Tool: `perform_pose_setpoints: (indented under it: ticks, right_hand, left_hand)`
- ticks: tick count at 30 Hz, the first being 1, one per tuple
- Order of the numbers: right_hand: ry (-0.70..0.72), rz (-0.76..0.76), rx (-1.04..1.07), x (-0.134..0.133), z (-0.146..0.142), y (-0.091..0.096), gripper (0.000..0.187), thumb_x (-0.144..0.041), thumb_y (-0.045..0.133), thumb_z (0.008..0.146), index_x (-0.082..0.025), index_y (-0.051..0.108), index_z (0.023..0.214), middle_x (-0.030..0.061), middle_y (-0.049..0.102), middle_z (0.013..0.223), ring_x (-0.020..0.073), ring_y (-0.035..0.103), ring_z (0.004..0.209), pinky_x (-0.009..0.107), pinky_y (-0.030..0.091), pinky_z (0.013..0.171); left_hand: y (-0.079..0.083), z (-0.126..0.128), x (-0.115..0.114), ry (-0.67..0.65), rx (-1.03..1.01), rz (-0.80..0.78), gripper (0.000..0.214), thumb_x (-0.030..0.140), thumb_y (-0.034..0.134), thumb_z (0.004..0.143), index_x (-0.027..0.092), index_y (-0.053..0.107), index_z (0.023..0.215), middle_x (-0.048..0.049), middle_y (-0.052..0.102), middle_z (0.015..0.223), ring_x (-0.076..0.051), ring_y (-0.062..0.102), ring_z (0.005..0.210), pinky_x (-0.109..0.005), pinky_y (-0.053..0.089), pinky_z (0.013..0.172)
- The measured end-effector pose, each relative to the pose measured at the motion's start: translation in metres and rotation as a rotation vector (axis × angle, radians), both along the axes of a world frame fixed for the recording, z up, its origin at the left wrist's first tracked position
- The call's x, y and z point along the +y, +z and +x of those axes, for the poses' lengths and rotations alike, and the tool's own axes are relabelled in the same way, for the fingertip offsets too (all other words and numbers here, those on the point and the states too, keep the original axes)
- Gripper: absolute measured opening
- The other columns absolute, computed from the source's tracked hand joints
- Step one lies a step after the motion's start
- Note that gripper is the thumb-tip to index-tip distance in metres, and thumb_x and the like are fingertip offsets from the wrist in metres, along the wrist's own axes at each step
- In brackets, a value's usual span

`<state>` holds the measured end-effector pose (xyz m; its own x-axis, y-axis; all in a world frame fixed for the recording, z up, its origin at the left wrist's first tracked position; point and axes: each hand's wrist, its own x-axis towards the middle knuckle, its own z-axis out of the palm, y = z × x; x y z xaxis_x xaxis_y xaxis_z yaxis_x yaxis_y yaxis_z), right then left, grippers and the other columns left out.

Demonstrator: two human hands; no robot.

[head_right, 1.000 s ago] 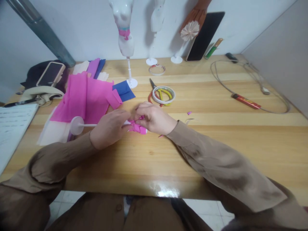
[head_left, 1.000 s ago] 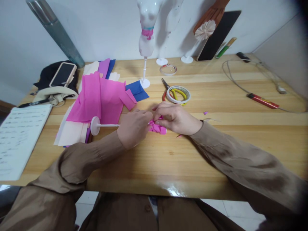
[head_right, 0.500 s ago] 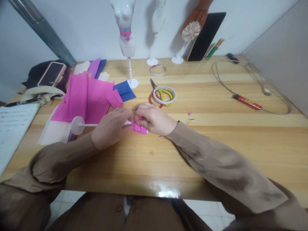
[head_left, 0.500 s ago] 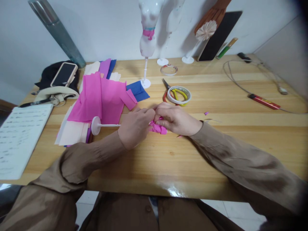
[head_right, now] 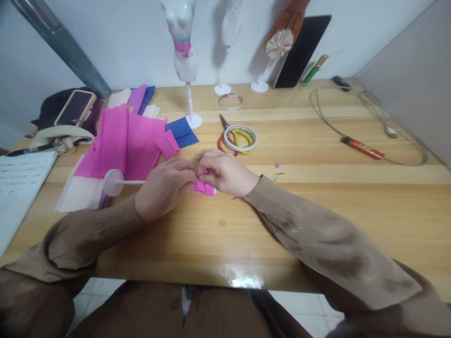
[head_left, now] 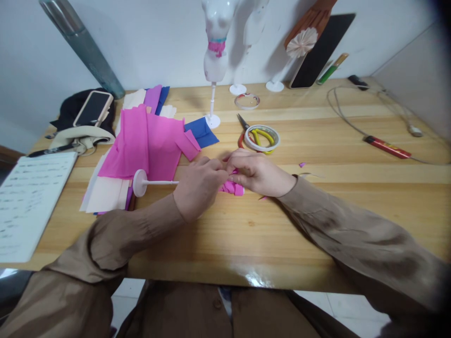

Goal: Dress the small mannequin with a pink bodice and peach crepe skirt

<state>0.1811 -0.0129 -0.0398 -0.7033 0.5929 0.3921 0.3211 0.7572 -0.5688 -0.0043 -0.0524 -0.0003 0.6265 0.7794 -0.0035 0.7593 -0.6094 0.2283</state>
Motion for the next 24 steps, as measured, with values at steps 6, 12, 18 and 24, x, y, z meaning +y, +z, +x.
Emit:
perform_pose_setpoints:
  ticks: [6, 12, 18, 24]
  right_hand:
    - [-0.011, -0.013, 0.001, -0.0006, 0.0000, 0.0010, 0.007, -0.015, 0.058, 0.082, -0.018, 0.058, 0.075, 0.0058, 0.061, 0.077, 0.0199, 0.058, 0.083, 0.034, 0.048, 0.075]
    - [-0.025, -0.046, 0.009, -0.0001, 0.0000, 0.0008, 0.008, -0.018, 0.059, 0.083, -0.018, 0.059, 0.075, 0.0049, 0.061, 0.076, 0.0191, 0.057, 0.081, 0.034, 0.047, 0.073]
    - [-0.029, -0.132, 0.048, 0.0001, -0.0005, -0.0004, 0.008, -0.018, 0.059, 0.082, -0.017, 0.060, 0.075, 0.0053, 0.061, 0.075, 0.0177, 0.056, 0.077, 0.032, 0.047, 0.071]
    - [-0.037, -0.175, 0.045, -0.0006, -0.0006, 0.0008, 0.008, -0.017, 0.056, 0.083, -0.016, 0.059, 0.076, 0.0055, 0.062, 0.075, 0.0161, 0.056, 0.073, 0.031, 0.046, 0.069]
  left_hand:
    - [-0.0029, -0.0018, 0.0026, 0.004, 0.039, 0.010, 0.023, 0.017, 0.047, 0.090, 0.016, 0.068, 0.082, -0.0053, 0.066, 0.096, -0.021, 0.055, 0.089, -0.034, 0.044, 0.080]
    - [-0.0030, -0.0023, 0.0030, -0.001, 0.050, -0.022, 0.024, 0.018, 0.046, 0.091, 0.015, 0.068, 0.083, -0.0059, 0.066, 0.098, -0.020, 0.056, 0.091, -0.034, 0.044, 0.083]
    - [-0.0003, -0.0028, 0.0041, 0.000, 0.083, -0.037, 0.025, 0.017, 0.045, 0.090, 0.015, 0.068, 0.081, -0.0058, 0.066, 0.095, -0.021, 0.056, 0.092, -0.034, 0.045, 0.082]
    - [0.0070, -0.0058, 0.0079, -0.051, 0.074, -0.096, 0.025, 0.013, 0.045, 0.088, 0.015, 0.067, 0.077, -0.0059, 0.066, 0.098, -0.019, 0.059, 0.091, -0.032, 0.044, 0.082]
